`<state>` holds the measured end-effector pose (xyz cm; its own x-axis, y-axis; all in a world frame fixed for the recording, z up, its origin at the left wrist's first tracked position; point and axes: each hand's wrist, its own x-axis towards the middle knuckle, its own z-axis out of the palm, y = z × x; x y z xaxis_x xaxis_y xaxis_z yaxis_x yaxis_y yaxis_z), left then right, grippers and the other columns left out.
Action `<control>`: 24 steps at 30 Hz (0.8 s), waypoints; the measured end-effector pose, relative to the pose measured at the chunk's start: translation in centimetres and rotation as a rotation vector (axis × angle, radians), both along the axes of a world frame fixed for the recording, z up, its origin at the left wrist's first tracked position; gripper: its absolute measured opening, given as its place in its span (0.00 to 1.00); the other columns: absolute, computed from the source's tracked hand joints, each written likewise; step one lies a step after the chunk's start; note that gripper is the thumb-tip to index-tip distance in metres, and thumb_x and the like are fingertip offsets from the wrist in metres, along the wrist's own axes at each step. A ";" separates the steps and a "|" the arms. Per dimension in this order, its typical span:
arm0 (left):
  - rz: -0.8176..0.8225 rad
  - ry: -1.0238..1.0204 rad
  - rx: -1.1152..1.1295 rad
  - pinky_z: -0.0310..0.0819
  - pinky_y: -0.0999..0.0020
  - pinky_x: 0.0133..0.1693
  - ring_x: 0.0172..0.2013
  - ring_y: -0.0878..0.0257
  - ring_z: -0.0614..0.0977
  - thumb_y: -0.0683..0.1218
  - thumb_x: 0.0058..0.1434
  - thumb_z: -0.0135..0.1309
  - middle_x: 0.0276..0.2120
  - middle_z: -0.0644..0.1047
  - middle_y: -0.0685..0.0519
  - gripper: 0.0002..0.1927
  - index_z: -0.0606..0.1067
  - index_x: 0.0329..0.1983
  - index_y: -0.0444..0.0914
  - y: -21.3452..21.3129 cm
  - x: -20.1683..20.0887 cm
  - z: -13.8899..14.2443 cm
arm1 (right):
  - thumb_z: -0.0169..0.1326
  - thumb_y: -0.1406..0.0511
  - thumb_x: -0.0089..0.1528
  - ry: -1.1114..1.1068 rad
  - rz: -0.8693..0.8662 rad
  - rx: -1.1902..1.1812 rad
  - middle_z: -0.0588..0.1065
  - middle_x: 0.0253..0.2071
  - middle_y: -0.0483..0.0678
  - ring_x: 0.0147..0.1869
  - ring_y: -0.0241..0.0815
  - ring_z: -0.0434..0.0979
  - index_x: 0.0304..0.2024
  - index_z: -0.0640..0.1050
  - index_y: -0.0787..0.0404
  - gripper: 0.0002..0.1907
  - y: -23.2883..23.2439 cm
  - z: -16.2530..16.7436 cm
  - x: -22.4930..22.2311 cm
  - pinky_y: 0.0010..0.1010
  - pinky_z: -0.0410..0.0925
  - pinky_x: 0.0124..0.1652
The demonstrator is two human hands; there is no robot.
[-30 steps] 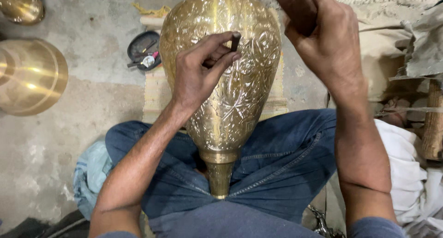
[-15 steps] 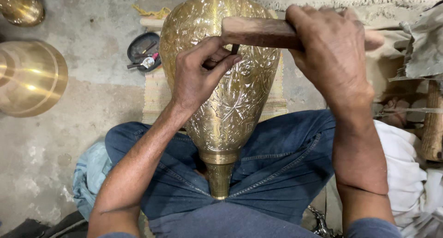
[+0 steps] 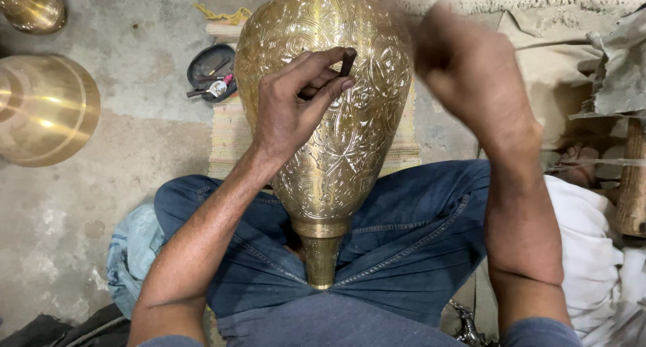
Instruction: The person sits cross-legged on the floor holding a large engraved brass vase between their legs. They hold a chisel against the vase surface with one hand and strike it with a wooden mallet in the other hand, repeatedly repositioning the chisel to chase the decorative pattern around the vase body.
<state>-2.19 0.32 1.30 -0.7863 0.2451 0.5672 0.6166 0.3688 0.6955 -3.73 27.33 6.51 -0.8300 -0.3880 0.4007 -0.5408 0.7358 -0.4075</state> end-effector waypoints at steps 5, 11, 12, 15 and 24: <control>-0.005 -0.018 0.017 0.90 0.69 0.44 0.44 0.61 0.88 0.41 0.66 0.63 0.43 0.83 0.48 0.17 0.77 0.57 0.34 -0.2 0.2 0.2 | 0.60 0.73 0.65 0.066 -0.051 -0.008 0.77 0.39 0.47 0.40 0.41 0.79 0.47 0.75 0.62 0.09 -0.5 0.1 0.2 0.36 0.75 0.42; -0.014 0.036 -0.019 0.90 0.70 0.43 0.43 0.61 0.88 0.42 0.67 0.62 0.42 0.83 0.49 0.16 0.77 0.58 0.35 -0.2 -0.3 -0.2 | 0.61 0.67 0.67 -0.058 -0.165 0.043 0.75 0.33 0.45 0.34 0.38 0.76 0.49 0.73 0.59 0.11 -1.2 0.6 0.2 0.34 0.73 0.35; -0.004 0.023 -0.043 0.90 0.70 0.42 0.42 0.62 0.88 0.42 0.67 0.63 0.41 0.83 0.49 0.15 0.78 0.56 0.36 -0.2 -0.4 -0.3 | 0.59 0.67 0.69 -0.231 -0.171 -0.131 0.75 0.33 0.45 0.34 0.37 0.76 0.51 0.72 0.58 0.11 -1.3 0.6 0.2 0.33 0.74 0.34; -0.007 0.006 -0.061 0.89 0.70 0.42 0.41 0.62 0.88 0.44 0.68 0.62 0.41 0.83 0.50 0.14 0.78 0.55 0.38 -0.4 -0.4 -0.4 | 0.64 0.64 0.68 0.236 -0.167 0.399 0.77 0.31 0.45 0.33 0.39 0.76 0.45 0.74 0.59 0.11 -1.8 0.6 0.2 0.40 0.71 0.38; 0.009 -0.121 0.131 0.89 0.70 0.39 0.40 0.63 0.89 0.46 0.69 0.60 0.43 0.84 0.48 0.15 0.78 0.57 0.39 -0.5 -0.3 0.4 | 0.61 0.69 0.65 0.119 -0.150 0.058 0.79 0.40 0.55 0.42 0.49 0.81 0.53 0.73 0.63 0.16 -1.5 0.3 0.3 0.45 0.74 0.43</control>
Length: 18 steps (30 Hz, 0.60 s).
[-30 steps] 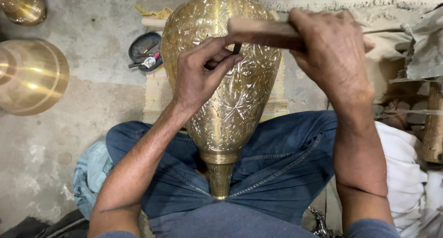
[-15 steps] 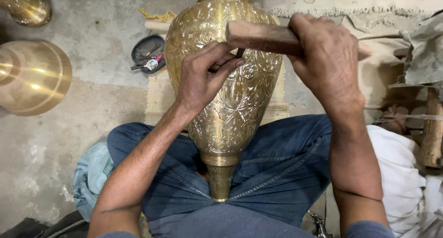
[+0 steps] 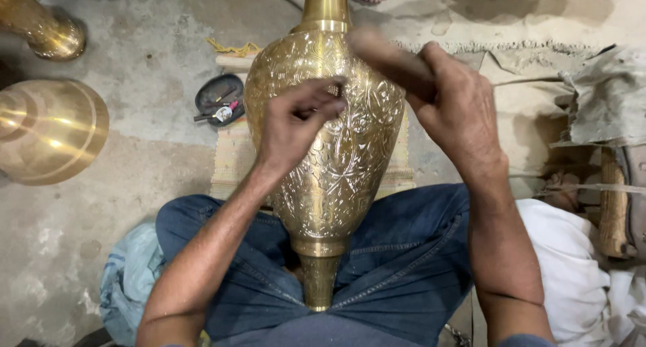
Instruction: The person sits cross-legged on the floor holding a large engraved brass vase between their legs. They hold a chisel against the vase surface with one hand and strike it with a wooden mallet in the other hand, repeatedly repositioning the chisel to chase the decorative pattern around the vase body.
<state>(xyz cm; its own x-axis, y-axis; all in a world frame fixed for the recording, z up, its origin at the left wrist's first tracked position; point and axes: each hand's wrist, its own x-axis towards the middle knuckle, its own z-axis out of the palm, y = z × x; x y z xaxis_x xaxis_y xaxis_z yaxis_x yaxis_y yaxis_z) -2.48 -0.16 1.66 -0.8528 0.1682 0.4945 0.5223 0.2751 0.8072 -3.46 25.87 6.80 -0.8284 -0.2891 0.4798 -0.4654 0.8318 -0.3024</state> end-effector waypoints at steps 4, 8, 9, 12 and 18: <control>0.157 -0.097 0.197 0.88 0.70 0.34 0.35 0.64 0.89 0.47 0.67 0.62 0.37 0.86 0.48 0.17 0.77 0.57 0.39 -0.2 -0.2 -0.1 | 0.63 0.68 0.63 -0.036 -0.120 0.157 0.78 0.37 0.56 0.42 0.54 0.81 0.49 0.74 0.63 0.15 -0.4 -1.1 -1.0 0.48 0.72 0.44; 0.133 -0.105 0.125 0.91 0.69 0.35 0.36 0.65 0.89 0.47 0.67 0.62 0.39 0.86 0.49 0.16 0.78 0.56 0.39 0.8 0.3 -0.8 | 0.65 0.66 0.59 -0.083 -0.092 0.311 0.78 0.37 0.55 0.42 0.55 0.80 0.47 0.74 0.63 0.18 -1.0 -2.1 -1.6 0.49 0.71 0.42; 0.137 -0.057 0.103 0.91 0.69 0.36 0.38 0.64 0.89 0.46 0.67 0.62 0.41 0.85 0.48 0.16 0.77 0.56 0.38 0.9 0.5 -1.0 | 0.67 0.64 0.56 -0.089 -0.072 0.311 0.78 0.36 0.55 0.42 0.56 0.80 0.47 0.74 0.63 0.20 -1.1 -2.3 -1.6 0.50 0.71 0.41; 0.140 0.034 0.044 0.90 0.68 0.39 0.41 0.62 0.89 0.45 0.67 0.62 0.44 0.84 0.47 0.16 0.77 0.56 0.38 1.2 0.6 -1.4 | 0.67 0.63 0.53 0.035 -0.063 0.291 0.79 0.39 0.53 0.43 0.52 0.81 0.47 0.77 0.59 0.21 -0.8 -2.4 -1.9 0.47 0.72 0.42; 0.116 -0.039 0.011 0.90 0.68 0.40 0.40 0.62 0.89 0.46 0.65 0.62 0.42 0.85 0.48 0.17 0.77 0.56 0.38 0.9 0.2 -1.4 | 0.63 0.63 0.68 -0.070 -0.119 0.301 0.79 0.35 0.48 0.37 0.42 0.80 0.49 0.78 0.60 0.11 -0.1 -1.7 -3.1 0.40 0.74 0.42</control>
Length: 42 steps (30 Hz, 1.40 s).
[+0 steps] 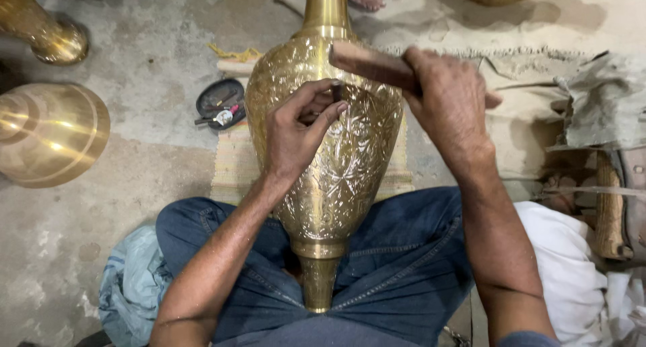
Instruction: The person sits cross-legged on the floor holding a large engraved brass vase between their legs. They hold a chisel against the vase surface with one hand and strike it with a wooden mallet in the other hand, repeatedly repositioning the chisel to chase the decorative pattern around the vase body.
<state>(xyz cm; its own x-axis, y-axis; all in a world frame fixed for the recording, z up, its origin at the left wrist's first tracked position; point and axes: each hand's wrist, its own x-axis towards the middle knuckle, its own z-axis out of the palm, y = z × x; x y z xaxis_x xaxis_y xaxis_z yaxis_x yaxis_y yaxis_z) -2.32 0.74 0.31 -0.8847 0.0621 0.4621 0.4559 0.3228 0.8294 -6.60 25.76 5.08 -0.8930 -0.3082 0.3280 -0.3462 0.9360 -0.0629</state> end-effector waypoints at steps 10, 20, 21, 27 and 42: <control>-0.213 -0.065 -0.177 0.88 0.67 0.41 0.38 0.62 0.90 0.45 0.64 0.63 0.37 0.86 0.49 0.16 0.78 0.53 0.37 -1.2 -2.4 2.5 | 0.68 0.65 0.63 0.272 0.131 -0.146 0.81 0.37 0.48 0.39 0.42 0.81 0.52 0.79 0.59 0.16 -0.2 2.9 0.5 0.40 0.72 0.42; -0.248 0.048 -0.259 0.89 0.68 0.40 0.37 0.63 0.90 0.45 0.68 0.61 0.39 0.86 0.50 0.15 0.78 0.56 0.38 -1.3 -2.3 2.1 | 0.68 0.68 0.65 0.341 0.095 -0.299 0.80 0.38 0.48 0.40 0.46 0.81 0.46 0.77 0.61 0.12 -1.1 1.1 1.6 0.41 0.71 0.42; -0.257 0.069 -0.247 0.89 0.67 0.40 0.38 0.62 0.89 0.46 0.67 0.61 0.40 0.86 0.50 0.15 0.78 0.56 0.38 -1.3 -2.4 2.0 | 0.68 0.68 0.67 0.362 0.097 -0.316 0.80 0.39 0.48 0.40 0.46 0.81 0.45 0.77 0.61 0.11 -1.0 1.1 1.4 0.41 0.71 0.42; -0.237 0.005 -0.284 0.89 0.66 0.41 0.38 0.62 0.89 0.49 0.66 0.62 0.41 0.86 0.50 0.15 0.79 0.54 0.40 -1.2 -2.4 1.7 | 0.65 0.67 0.66 -0.131 0.086 -0.869 0.80 0.38 0.46 0.40 0.38 0.81 0.52 0.76 0.63 0.15 -0.6 0.8 0.7 0.34 0.76 0.42; -0.250 0.051 -0.259 0.89 0.65 0.43 0.40 0.61 0.89 0.49 0.65 0.61 0.42 0.85 0.50 0.17 0.79 0.55 0.41 -1.1 -2.9 1.8 | 0.58 0.72 0.64 -0.048 0.161 -0.556 0.81 0.37 0.51 0.39 0.44 0.83 0.45 0.76 0.62 0.07 -1.2 0.6 1.4 0.37 0.75 0.41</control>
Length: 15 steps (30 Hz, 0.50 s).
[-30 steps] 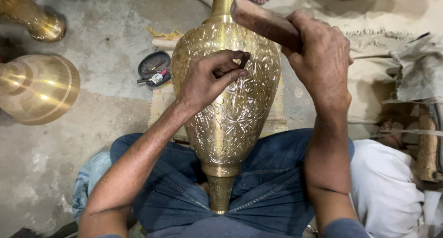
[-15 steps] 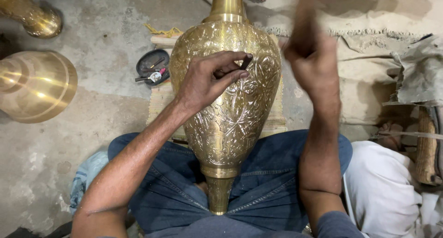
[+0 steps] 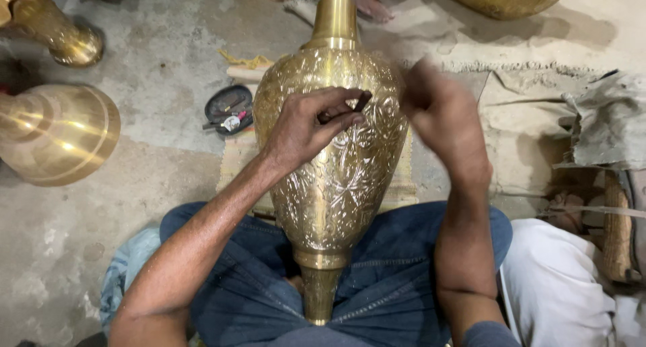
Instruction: The person sits cross-legged on the floor holding a large engraved brass vase between their legs. They hold a chisel against the vase surface with one hand and strike it with a wooden mallet in the other hand, repeatedly repositioning the chisel to chase the decorative pattern around the vase body.
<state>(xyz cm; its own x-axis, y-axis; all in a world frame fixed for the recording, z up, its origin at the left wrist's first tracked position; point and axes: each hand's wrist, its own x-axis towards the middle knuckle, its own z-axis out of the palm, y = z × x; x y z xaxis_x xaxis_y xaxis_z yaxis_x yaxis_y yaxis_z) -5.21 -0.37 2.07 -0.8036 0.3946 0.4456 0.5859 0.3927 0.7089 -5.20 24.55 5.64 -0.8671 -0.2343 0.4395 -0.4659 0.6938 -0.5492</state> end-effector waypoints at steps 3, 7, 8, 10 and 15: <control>0.004 0.024 -0.023 0.89 0.64 0.43 0.40 0.61 0.89 0.49 0.66 0.61 0.43 0.85 0.50 0.15 0.79 0.53 0.42 -0.1 -0.1 -0.2 | 0.66 0.66 0.64 0.239 -0.112 0.193 0.80 0.37 0.52 0.39 0.47 0.81 0.47 0.77 0.62 0.12 -0.1 -0.2 -0.2 0.41 0.73 0.39; 0.048 -0.071 -0.078 0.89 0.64 0.41 0.38 0.61 0.90 0.51 0.65 0.63 0.42 0.86 0.50 0.13 0.81 0.49 0.41 0.0 0.1 -0.1 | 0.64 0.66 0.66 -0.019 -0.013 -0.064 0.77 0.32 0.47 0.35 0.44 0.76 0.47 0.75 0.61 0.13 -0.2 -0.3 -0.5 0.41 0.71 0.39; 0.068 -0.081 -0.118 0.89 0.64 0.41 0.38 0.62 0.90 0.52 0.66 0.63 0.40 0.86 0.51 0.11 0.82 0.45 0.42 0.0 0.1 0.1 | 0.65 0.66 0.65 0.071 -0.069 0.144 0.77 0.29 0.46 0.32 0.43 0.75 0.45 0.76 0.60 0.11 -0.2 -0.3 -0.5 0.42 0.70 0.39; 0.020 -0.029 -0.040 0.89 0.64 0.42 0.39 0.60 0.89 0.50 0.65 0.61 0.44 0.85 0.50 0.15 0.80 0.53 0.41 0.1 0.2 0.4 | 0.64 0.67 0.65 0.090 -0.065 0.131 0.76 0.30 0.46 0.33 0.41 0.75 0.44 0.75 0.60 0.10 -0.2 -0.3 -0.4 0.42 0.70 0.39; -0.003 -0.005 -0.001 0.89 0.65 0.42 0.40 0.61 0.89 0.49 0.65 0.60 0.47 0.84 0.50 0.17 0.79 0.56 0.40 0.3 0.3 0.8 | 0.65 0.67 0.58 0.217 -0.076 0.388 0.78 0.28 0.46 0.32 0.42 0.77 0.42 0.76 0.61 0.13 0.0 -0.4 -0.2 0.46 0.69 0.39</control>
<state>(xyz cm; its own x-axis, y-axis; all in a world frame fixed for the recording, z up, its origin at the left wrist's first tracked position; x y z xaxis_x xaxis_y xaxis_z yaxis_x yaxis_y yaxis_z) -4.90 -0.10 2.91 -0.8046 0.3975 0.4412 0.5836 0.3920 0.7111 -5.40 24.54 5.25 -0.7857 -0.3569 0.5053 -0.4811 0.8660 -0.1365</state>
